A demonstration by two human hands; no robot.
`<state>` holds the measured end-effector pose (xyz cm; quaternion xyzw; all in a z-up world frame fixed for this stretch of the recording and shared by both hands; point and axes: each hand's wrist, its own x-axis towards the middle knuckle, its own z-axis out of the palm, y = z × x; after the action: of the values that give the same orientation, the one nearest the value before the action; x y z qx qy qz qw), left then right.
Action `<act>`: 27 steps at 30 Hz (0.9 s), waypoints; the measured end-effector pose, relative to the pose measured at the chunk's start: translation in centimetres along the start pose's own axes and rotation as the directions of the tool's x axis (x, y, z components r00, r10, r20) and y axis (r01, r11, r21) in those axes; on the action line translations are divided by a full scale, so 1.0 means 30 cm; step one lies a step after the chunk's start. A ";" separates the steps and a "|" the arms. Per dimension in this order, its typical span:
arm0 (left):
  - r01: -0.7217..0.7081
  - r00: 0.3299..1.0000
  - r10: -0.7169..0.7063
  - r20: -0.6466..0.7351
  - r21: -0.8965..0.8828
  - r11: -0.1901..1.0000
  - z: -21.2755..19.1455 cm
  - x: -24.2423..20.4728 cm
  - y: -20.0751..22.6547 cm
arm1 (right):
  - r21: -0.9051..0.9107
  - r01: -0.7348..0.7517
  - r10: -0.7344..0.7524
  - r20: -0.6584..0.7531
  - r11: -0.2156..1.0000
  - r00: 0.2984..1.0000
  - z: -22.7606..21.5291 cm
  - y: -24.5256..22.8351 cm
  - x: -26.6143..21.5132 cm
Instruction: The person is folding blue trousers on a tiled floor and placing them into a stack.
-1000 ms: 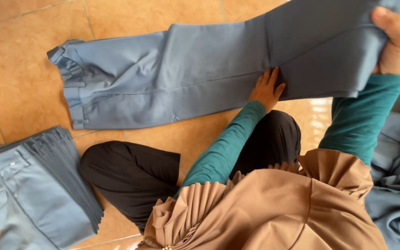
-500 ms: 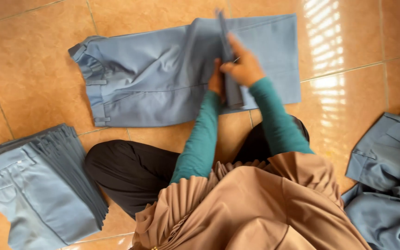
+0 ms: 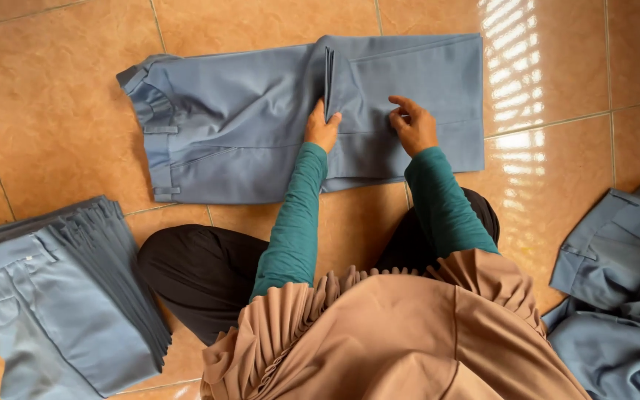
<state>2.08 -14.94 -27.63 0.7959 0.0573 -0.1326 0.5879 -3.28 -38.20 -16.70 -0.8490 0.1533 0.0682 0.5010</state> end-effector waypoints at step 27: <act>-0.243 0.969 0.060 0.238 0.894 0.377 0.157 -0.198 0.273 | -0.685 0.218 -0.225 0.081 0.695 0.971 0.170 0.039 0.026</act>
<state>-2.26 -21.51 -19.72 0.9751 -0.1475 -0.1530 0.0640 -2.74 -34.44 -20.37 -0.9865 0.0159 0.0553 0.1531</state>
